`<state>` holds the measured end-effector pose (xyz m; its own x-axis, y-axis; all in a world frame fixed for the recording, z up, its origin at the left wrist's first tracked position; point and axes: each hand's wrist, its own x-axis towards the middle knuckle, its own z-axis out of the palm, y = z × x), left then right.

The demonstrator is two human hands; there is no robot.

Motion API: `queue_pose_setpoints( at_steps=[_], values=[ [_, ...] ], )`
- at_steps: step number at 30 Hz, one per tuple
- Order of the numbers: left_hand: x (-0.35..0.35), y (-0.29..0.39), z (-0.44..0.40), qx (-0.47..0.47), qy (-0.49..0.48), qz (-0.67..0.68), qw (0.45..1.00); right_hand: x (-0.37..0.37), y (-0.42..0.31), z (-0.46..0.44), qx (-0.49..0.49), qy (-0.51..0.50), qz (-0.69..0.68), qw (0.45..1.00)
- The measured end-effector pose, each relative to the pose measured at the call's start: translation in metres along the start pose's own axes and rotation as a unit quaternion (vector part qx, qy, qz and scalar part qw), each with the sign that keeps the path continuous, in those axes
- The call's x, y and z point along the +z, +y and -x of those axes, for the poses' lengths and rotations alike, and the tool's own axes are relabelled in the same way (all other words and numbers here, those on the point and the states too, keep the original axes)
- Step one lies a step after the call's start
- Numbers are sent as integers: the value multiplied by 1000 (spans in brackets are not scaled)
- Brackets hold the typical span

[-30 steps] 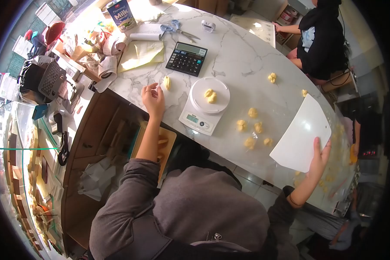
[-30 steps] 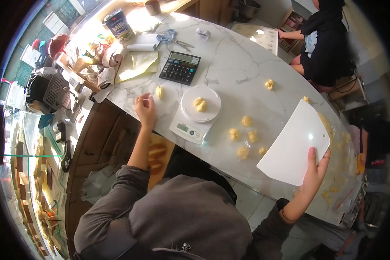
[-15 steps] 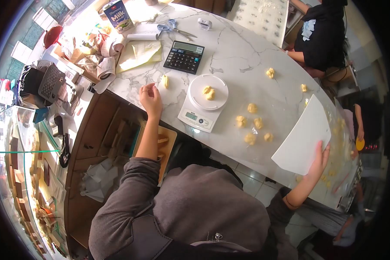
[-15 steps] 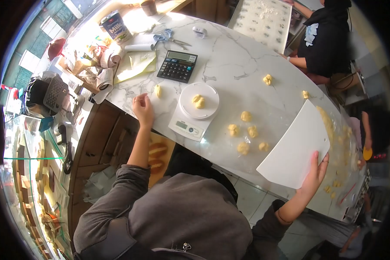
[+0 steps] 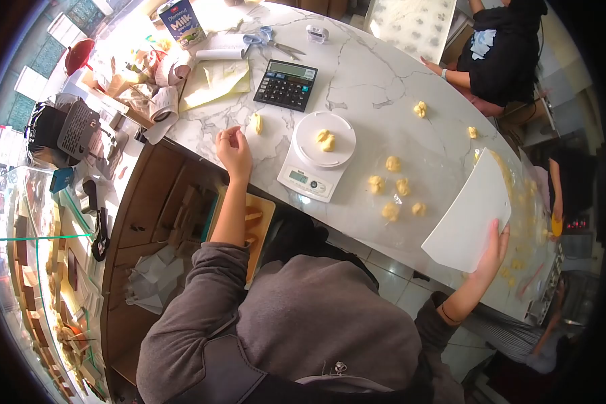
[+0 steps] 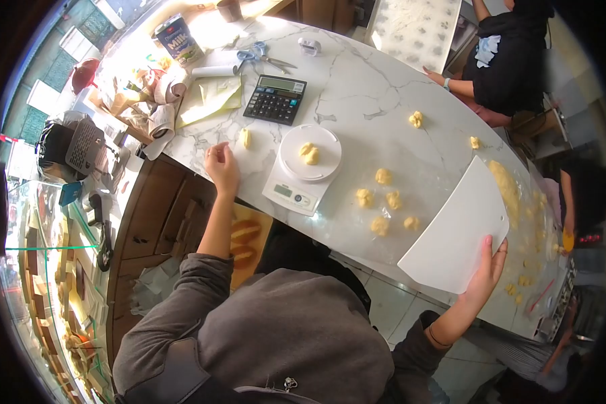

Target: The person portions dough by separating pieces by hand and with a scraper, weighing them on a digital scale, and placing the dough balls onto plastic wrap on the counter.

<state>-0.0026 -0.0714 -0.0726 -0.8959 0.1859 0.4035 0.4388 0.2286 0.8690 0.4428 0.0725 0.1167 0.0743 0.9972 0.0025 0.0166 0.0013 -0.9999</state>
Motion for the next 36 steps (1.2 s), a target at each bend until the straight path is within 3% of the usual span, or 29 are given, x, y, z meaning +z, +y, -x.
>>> queue_pose_setpoints(
  at_steps=[15, 19, 23, 26, 29, 32, 34, 35, 36],
  values=[
    [-1, 5, 1, 8, 5, 23, 1000, 9, 1, 7, 5, 1, -5, 1000],
    [4, 50, 5, 107, -66, 50, 991, 0, -9, 6, 2, 50, -21, 999],
    [23, 93, 10, 169, -269, 32, 948, -58, -5, -2, 40, 76, -182, 980],
    [37, 100, 7, 94, -312, 36, 945, -122, 0, 0, 73, -50, -322, 943],
    [45, 107, 3, 67, -362, -5, 930, -123, -17, 20, 38, -21, -318, 947],
    [53, 108, 10, 80, -386, -70, 916, -170, 6, 26, 11, -212, -347, 913],
    [56, 107, 13, 119, -400, -122, 901, -136, -2, 48, 61, 74, -328, 940],
    [58, 107, 14, 140, -405, -146, 892, -120, -5, 55, 84, 217, -311, 922],
    [61, 107, 14, 111, -429, -145, 884, -118, 1, 56, 93, 225, -326, 914]
  ],
)
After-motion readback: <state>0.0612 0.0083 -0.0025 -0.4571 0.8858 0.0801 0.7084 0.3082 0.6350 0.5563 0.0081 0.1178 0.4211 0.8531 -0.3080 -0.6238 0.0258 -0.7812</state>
